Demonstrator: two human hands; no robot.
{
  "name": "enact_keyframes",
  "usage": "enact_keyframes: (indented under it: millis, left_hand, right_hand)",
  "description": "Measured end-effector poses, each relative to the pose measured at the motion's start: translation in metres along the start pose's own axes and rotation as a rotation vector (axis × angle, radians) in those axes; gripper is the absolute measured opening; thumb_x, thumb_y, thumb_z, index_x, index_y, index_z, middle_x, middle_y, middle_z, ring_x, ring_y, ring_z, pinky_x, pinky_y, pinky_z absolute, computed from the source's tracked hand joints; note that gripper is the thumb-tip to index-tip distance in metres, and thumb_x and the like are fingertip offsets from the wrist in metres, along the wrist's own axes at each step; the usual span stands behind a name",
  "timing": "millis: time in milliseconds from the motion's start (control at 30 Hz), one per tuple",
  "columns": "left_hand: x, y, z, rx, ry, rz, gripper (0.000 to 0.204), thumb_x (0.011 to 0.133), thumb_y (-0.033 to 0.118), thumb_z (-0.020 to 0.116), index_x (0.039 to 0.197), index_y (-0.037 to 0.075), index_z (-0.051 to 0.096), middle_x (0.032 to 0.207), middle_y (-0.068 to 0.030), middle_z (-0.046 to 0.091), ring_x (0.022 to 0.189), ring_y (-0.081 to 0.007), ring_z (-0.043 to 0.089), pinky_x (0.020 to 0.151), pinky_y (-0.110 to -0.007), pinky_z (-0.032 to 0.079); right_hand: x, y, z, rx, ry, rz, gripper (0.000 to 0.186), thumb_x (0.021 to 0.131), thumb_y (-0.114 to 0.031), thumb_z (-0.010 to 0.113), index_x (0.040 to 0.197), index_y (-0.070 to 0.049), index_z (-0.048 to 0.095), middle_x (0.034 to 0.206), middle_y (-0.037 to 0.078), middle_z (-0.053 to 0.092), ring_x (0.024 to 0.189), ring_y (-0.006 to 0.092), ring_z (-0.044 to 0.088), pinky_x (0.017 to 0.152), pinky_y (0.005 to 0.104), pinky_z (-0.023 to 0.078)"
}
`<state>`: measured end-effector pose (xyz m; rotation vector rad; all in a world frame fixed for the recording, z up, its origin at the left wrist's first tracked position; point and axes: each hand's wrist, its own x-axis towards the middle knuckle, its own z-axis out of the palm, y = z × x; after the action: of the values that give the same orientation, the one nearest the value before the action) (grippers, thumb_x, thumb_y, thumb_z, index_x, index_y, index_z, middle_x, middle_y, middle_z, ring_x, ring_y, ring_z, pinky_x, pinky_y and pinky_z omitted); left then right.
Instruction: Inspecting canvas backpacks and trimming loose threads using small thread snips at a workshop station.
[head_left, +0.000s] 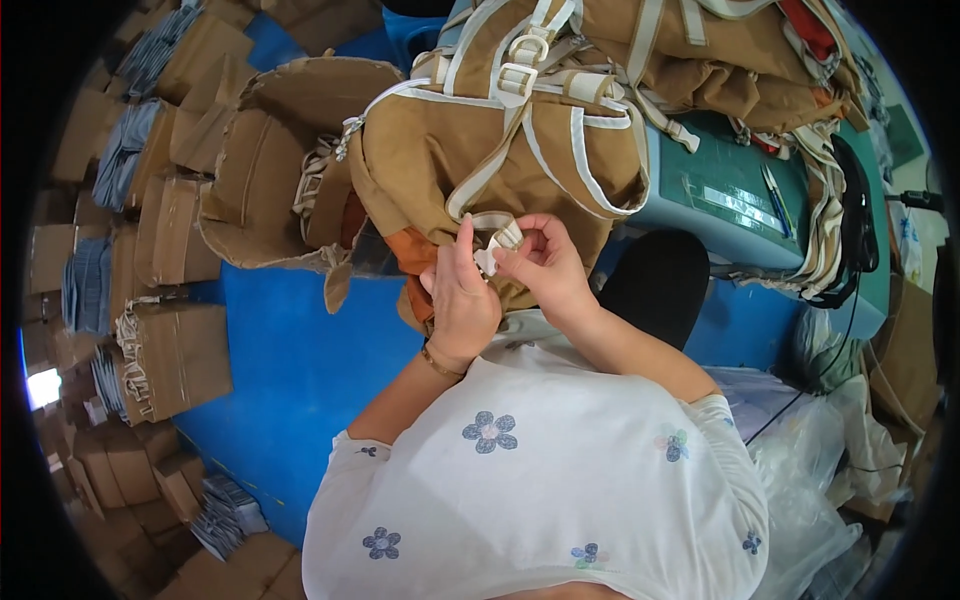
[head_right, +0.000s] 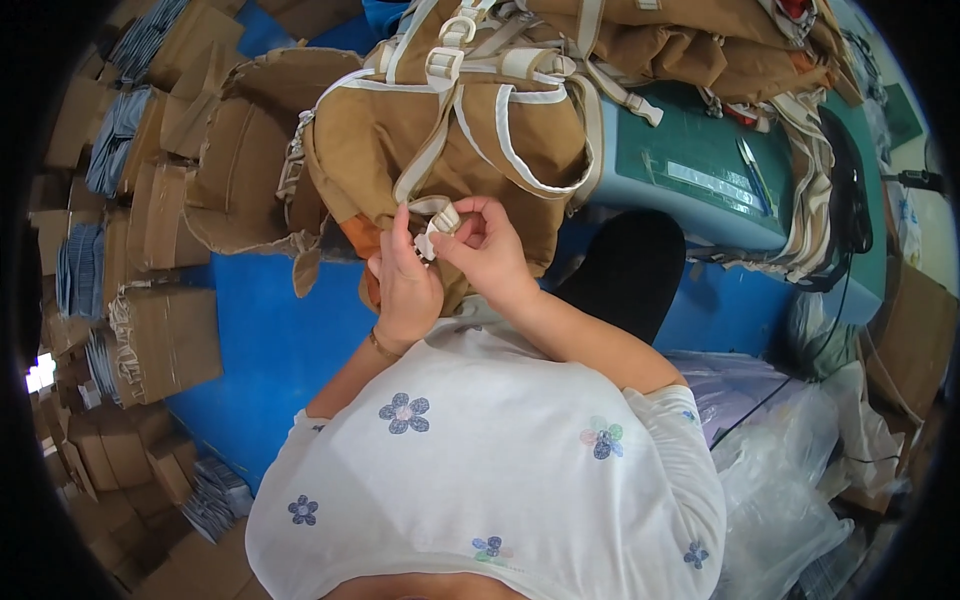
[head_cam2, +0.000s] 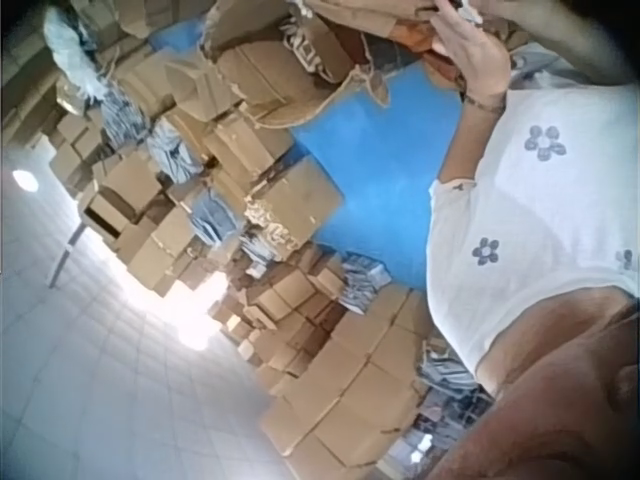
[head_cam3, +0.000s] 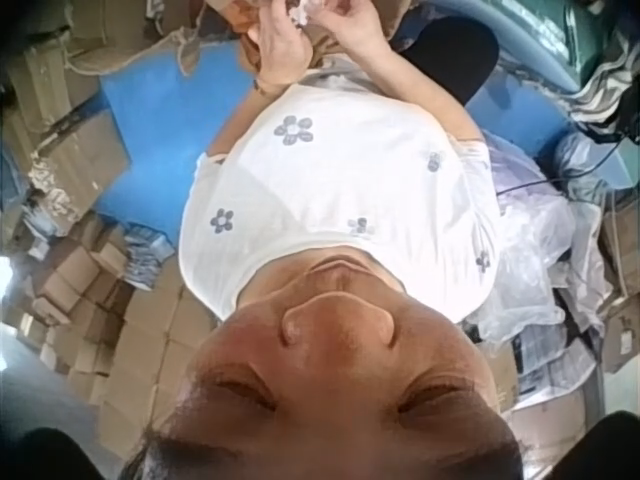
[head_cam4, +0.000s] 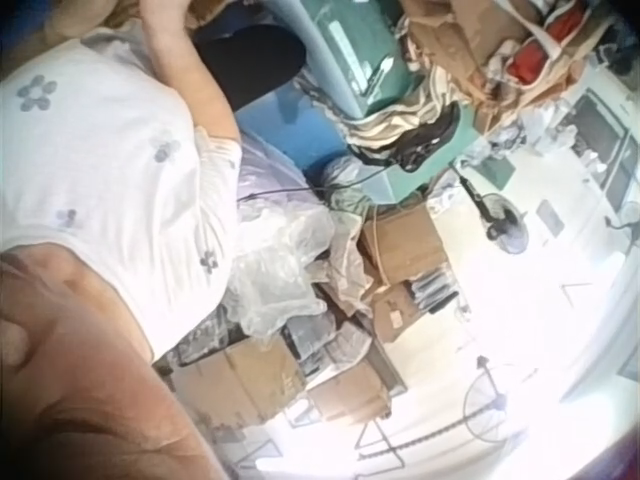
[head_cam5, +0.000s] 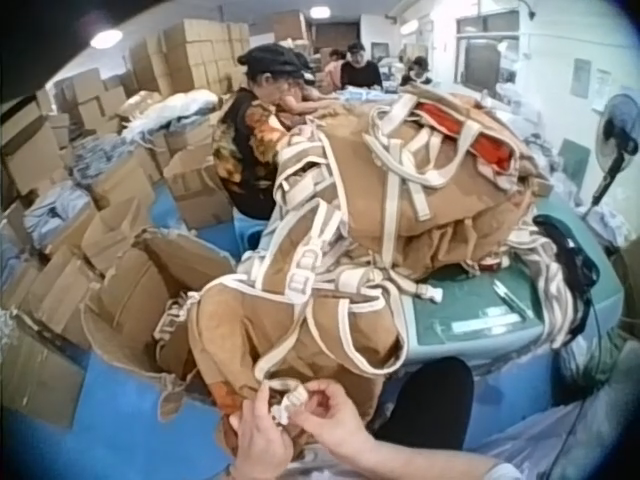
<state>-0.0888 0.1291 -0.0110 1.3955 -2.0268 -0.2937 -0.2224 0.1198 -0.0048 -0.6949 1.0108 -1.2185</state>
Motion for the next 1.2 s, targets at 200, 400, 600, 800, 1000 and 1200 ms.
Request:
enact_keyframes:
  millis: [200, 400, 600, 800, 1000, 1200]
  left_hand:
    - [-0.003, -0.003, 0.003, 0.002, 0.028, 0.03, 0.072, 0.074, 0.003, 0.06, 0.137, 0.0, 0.025, 0.088, -0.0091, 0.05, 0.082, -0.0258, 0.049, 0.067, -0.037, 0.025]
    - [-0.003, -0.001, 0.0, -0.048, -0.031, -0.015, 0.077, 0.072, 0.002, 0.064, 0.136, -0.003, 0.022, 0.104, -0.0158, 0.049, 0.09, -0.0298, 0.049, 0.076, -0.037, 0.031]
    - [-0.008, -0.012, 0.004, -0.136, -0.069, 0.082, 0.079, 0.072, 0.002, 0.062, 0.139, 0.001, 0.02, 0.097, -0.0089, 0.051, 0.089, -0.0264, 0.049, 0.069, -0.036, 0.027]
    - [-0.014, -0.024, 0.009, -0.26, -0.151, 0.071, 0.081, 0.07, -0.006, 0.057, 0.14, 0.002, 0.018, 0.111, -0.0157, 0.048, 0.101, -0.0335, 0.044, 0.082, -0.043, 0.033]
    - [-0.021, -0.032, 0.012, -0.365, -0.144, 0.074, 0.082, 0.064, -0.013, 0.051, 0.139, 0.001, 0.02, 0.118, -0.0205, 0.042, 0.107, -0.0377, 0.04, 0.094, -0.044, 0.032]
    - [-0.024, -0.032, 0.012, -0.307, -0.14, 0.151, 0.077, 0.065, -0.011, 0.052, 0.137, 0.001, 0.027, 0.114, -0.0196, 0.043, 0.105, -0.0368, 0.041, 0.093, -0.044, 0.032]
  right_hand:
    - [-0.006, 0.009, -0.001, -0.063, -0.033, -0.051, 0.04, 0.076, -0.004, 0.069, 0.106, 0.0, 0.042, 0.082, 0.002, 0.049, 0.073, 0.0063, 0.05, 0.066, 0.0203, 0.046]
    - [-0.007, 0.0, -0.003, -0.24, -0.096, -0.101, 0.038, 0.078, -0.002, 0.066, 0.107, -0.002, 0.042, 0.091, 0.005, 0.054, 0.076, 0.0082, 0.055, 0.066, 0.0224, 0.047]
    - [-0.013, -0.003, -0.001, -0.687, -0.155, -0.192, 0.041, 0.076, -0.003, 0.067, 0.111, -0.001, 0.046, 0.094, 0.006, 0.056, 0.077, 0.0094, 0.056, 0.067, 0.0238, 0.048]
    - [-0.006, 0.02, -0.015, -0.585, -0.174, -0.102, 0.053, 0.071, -0.011, 0.069, 0.117, 0.0, 0.046, 0.104, 0.017, 0.057, 0.089, 0.0268, 0.059, 0.077, 0.0322, 0.048]
    - [0.0, 0.027, -0.02, -0.534, -0.236, 0.055, 0.066, 0.073, -0.002, 0.071, 0.128, -0.002, 0.034, 0.11, 0.011, 0.054, 0.095, 0.0167, 0.057, 0.08, 0.0283, 0.048]
    - [0.001, 0.036, -0.019, -0.578, -0.237, -0.057, 0.066, 0.073, -0.003, 0.072, 0.128, -0.002, 0.034, 0.11, 0.011, 0.054, 0.098, 0.0163, 0.056, 0.082, 0.0278, 0.048]
